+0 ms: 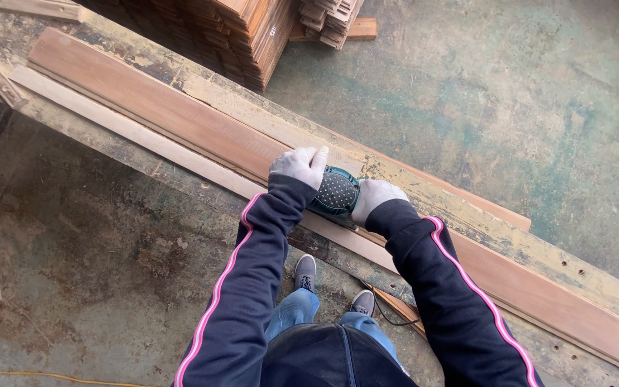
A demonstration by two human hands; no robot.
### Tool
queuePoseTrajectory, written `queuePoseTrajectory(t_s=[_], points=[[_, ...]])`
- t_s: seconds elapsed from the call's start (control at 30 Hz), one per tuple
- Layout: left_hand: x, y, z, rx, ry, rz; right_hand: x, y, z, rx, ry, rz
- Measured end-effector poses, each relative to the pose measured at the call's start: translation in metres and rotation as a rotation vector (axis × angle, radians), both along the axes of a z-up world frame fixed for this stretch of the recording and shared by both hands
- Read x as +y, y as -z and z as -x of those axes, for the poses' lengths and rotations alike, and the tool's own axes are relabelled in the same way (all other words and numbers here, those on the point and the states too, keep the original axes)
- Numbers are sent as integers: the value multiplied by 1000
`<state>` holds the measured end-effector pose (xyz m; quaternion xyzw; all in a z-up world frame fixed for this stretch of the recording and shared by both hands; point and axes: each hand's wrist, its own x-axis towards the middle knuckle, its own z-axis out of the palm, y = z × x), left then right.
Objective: Sanding wooden planks using a power sander and manual sandpaper.
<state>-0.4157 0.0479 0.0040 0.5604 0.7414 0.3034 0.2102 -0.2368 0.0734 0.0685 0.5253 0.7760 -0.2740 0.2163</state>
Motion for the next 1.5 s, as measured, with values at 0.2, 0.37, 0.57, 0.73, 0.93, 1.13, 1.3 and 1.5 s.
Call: queuePoseTrajectory(t_s=[0.2,0.37,0.57,0.73,0.93,1.13,1.3,1.5], points=[[2,-1,21,-2,-9,20,1,-2,20,22,10,0],[3,3,42,39,-6,4,1,1,36,51,38,11],[6,9,74,33,-64,-34,5,11,58,171,79,4],[0,25,105,41,-41,-54,-4,5,67,296,171,14],[-26,-2,29,-294,-101,61,-27,-13,-11,346,130,25],[-45,-12,-137,-400,55,93,-56,-18,-169,205,134,38],[-60,-13,-283,-390,147,126,-83,-18,-304,97,218,22],[-77,-1,-401,-472,276,241,-97,5,-421,-127,245,41]])
